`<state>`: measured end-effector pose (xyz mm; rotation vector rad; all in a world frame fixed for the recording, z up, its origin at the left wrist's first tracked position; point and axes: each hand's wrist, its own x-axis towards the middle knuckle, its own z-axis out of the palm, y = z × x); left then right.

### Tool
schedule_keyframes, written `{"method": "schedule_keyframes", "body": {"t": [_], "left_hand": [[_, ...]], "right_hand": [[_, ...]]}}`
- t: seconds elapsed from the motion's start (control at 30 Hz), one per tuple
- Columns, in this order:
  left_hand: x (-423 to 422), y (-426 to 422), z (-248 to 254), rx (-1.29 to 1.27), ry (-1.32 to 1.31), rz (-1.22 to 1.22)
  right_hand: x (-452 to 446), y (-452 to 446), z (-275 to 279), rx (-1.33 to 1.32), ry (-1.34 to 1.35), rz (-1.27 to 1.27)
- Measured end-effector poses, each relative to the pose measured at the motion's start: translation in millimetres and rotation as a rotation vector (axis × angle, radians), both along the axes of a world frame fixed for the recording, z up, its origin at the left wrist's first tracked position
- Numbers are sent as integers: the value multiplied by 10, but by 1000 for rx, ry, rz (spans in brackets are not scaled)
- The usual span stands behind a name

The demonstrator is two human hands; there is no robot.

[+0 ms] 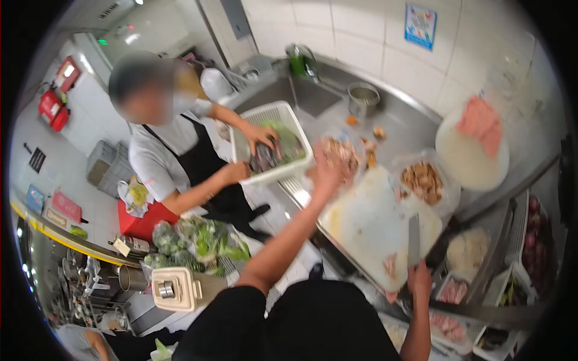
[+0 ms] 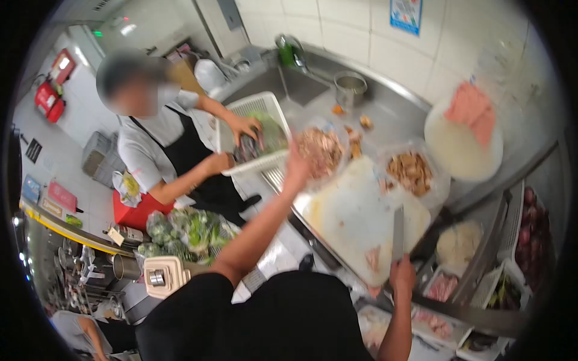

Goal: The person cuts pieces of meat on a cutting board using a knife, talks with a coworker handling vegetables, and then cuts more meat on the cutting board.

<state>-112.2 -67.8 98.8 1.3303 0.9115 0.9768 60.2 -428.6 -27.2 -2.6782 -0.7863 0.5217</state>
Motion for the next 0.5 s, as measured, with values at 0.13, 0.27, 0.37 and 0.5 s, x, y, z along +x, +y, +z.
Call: {"method": "schedule_keyframes", "body": {"t": [0.13, 0.27, 0.37, 0.5], "left_hand": [[-109, 224, 782, 230, -384, 50], [37, -98, 513, 204, -332, -48], [228, -409, -445, 179, -42, -299], [254, -1222, -1271, 322, 259, -599]], "right_hand": [[-77, 79, 125, -63, -39, -7], [-32, 16, -12, -66, 13, -31], [-82, 35, 100, -20, -4, -14], [-163, 36, 156, 38, -60, -42]]}}
